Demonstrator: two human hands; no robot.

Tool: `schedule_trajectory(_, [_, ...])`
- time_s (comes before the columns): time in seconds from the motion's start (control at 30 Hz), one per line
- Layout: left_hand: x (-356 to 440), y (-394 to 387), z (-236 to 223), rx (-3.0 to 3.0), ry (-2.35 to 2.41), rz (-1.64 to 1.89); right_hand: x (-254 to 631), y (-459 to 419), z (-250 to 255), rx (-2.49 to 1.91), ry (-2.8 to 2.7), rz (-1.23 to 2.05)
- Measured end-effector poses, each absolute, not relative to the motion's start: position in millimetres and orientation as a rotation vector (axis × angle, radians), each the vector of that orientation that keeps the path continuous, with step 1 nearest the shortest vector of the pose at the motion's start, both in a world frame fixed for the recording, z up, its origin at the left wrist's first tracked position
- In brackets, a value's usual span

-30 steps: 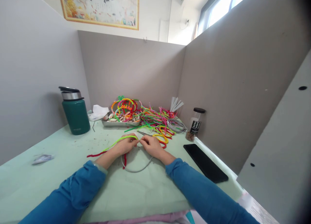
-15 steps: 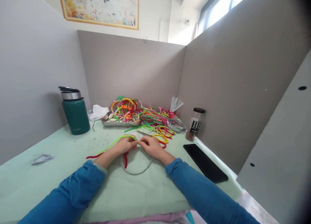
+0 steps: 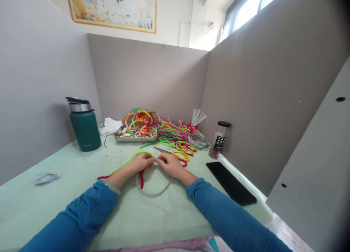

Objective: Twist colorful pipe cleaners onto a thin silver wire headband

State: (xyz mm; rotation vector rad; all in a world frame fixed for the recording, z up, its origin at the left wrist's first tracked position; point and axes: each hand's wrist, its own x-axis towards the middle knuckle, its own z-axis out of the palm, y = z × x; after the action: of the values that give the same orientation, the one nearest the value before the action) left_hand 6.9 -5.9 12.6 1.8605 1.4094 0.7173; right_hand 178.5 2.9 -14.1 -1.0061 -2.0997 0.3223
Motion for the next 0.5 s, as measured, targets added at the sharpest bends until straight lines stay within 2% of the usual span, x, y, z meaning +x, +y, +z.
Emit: schedule_trajectory(0.5, [6.5,-2.9,9.2,1.826,1.301,0.726,178.6,1.9,-13.8,-0.997,-2.109,0.307])
